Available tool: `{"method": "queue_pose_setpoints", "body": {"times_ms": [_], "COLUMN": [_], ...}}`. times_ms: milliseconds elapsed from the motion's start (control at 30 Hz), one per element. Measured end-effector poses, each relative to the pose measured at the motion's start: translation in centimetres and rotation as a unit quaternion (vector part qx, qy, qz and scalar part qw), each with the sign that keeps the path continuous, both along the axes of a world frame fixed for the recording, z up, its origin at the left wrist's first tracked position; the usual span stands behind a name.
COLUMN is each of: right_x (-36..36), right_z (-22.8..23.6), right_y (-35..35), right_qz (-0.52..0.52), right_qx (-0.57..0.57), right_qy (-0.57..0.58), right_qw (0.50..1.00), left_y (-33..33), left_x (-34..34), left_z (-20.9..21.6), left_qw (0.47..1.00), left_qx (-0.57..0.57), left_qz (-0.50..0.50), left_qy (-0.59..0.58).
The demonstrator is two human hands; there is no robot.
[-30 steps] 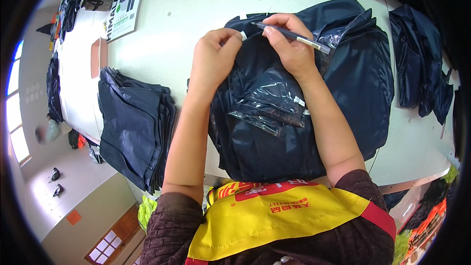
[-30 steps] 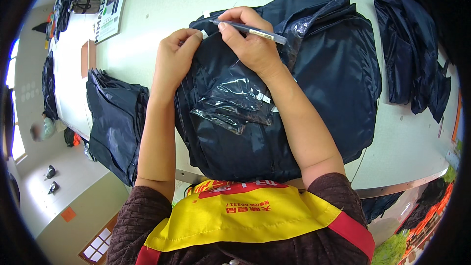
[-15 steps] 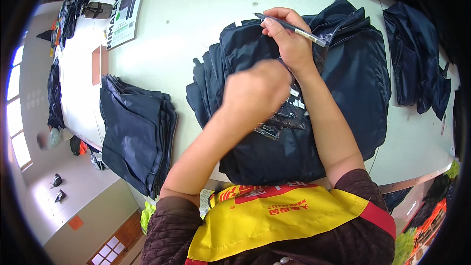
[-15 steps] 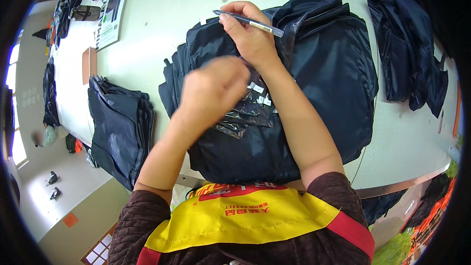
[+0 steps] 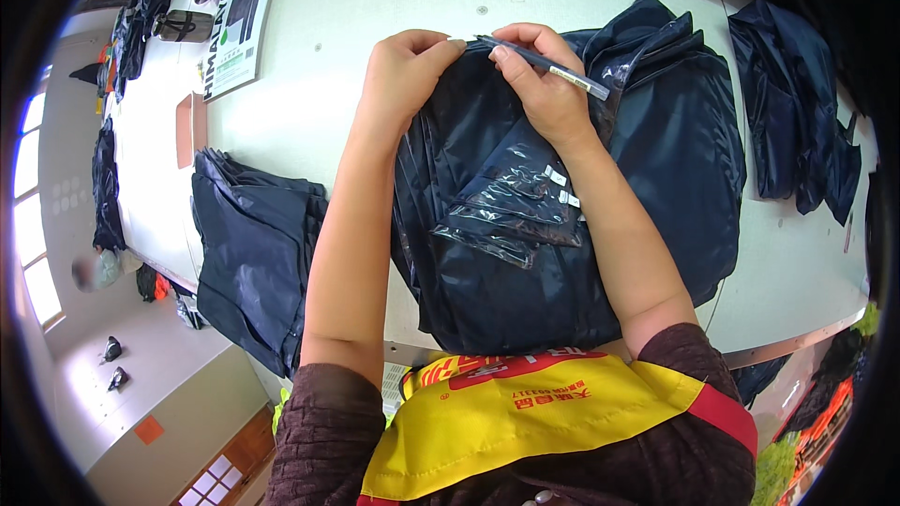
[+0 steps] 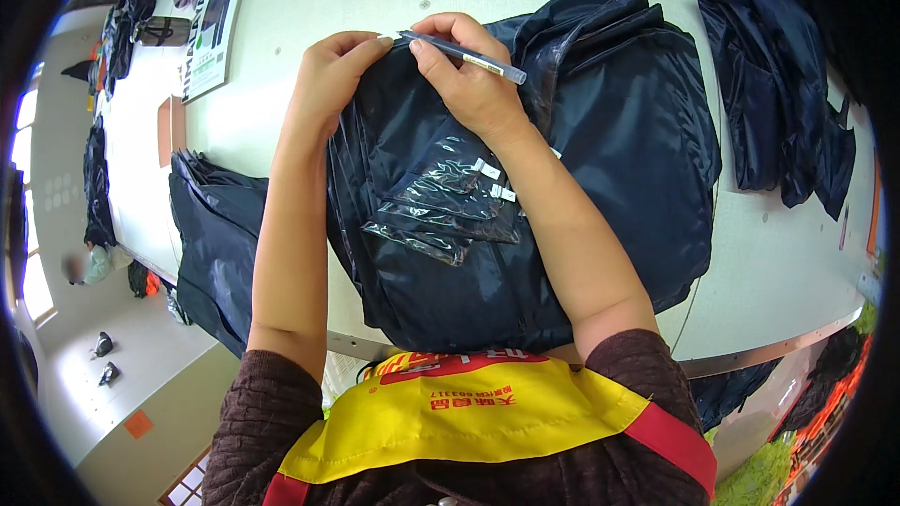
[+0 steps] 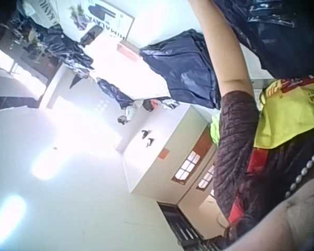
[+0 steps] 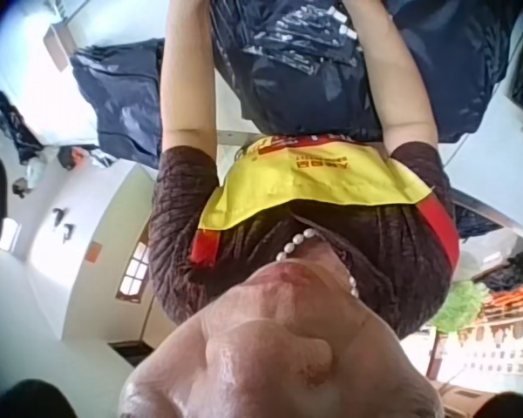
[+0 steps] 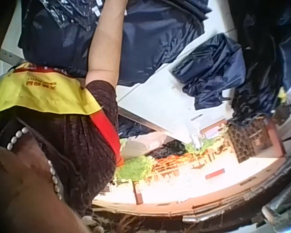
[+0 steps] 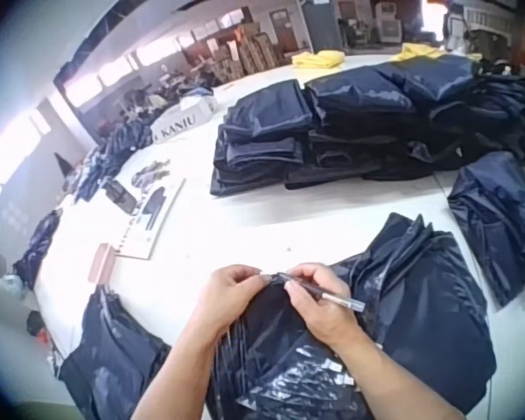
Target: The person writes on small white labels attached to black plastic bags using a pen. They then stack the labeled bags and place a paper insert into each bag. The person folds the bags and stacks them on the table.
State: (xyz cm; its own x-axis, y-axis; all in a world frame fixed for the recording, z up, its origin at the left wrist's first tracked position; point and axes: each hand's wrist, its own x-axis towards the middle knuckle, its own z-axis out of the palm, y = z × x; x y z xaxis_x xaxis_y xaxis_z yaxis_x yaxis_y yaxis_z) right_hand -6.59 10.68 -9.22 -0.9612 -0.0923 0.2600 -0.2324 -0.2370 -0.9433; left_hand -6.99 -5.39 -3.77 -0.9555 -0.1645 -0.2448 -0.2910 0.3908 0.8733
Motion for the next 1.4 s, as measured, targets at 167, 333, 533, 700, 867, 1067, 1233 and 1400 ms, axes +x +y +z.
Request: {"method": "queue_pose_setpoints", "body": {"times_ms": [167,333,533,700,867,1067,1233,1400], "right_x": [0.2,0.2,0.1,-0.1,0.0,-0.1,0.1,-0.3], "right_z": [0.7,0.6,0.3,0.0,0.0,0.0,0.2,1.4], "right_y": [0.1,0.0,-0.1,-0.2,-0.2,-0.1,-0.1,0.6], "right_qz": [-0.009,-0.01,-0.018,-0.022,-0.005,-0.01,-0.013,-0.027], "right_qx": [0.071,0.094,0.11,0.122,0.108,0.107,0.033,-0.127], "right_qy": [0.033,0.062,0.09,0.1,0.092,0.082,0.025,-0.028], "right_qw": [0.997,0.994,0.99,0.987,0.99,0.991,0.999,0.991], "left_y": [0.4,0.6,0.9,0.9,0.8,1.0,1.1,2.8], "left_x": [-0.5,-0.1,0.2,0.2,0.2,0.3,0.8,4.3], "left_z": [0.7,1.5,1.1,0.9,0.8,0.8,1.2,2.0], "left_qw": [0.995,0.996,0.994,0.994,0.995,0.995,0.996,0.994], "left_qx": [0.082,0.05,0.079,0.083,0.082,0.075,0.075,-0.054], "left_qz": [0.034,0.043,0.066,0.06,0.058,0.059,0.046,-0.093], "left_qy": [-0.045,-0.053,-0.041,-0.025,-0.027,-0.02,-0.003,-0.023]}}
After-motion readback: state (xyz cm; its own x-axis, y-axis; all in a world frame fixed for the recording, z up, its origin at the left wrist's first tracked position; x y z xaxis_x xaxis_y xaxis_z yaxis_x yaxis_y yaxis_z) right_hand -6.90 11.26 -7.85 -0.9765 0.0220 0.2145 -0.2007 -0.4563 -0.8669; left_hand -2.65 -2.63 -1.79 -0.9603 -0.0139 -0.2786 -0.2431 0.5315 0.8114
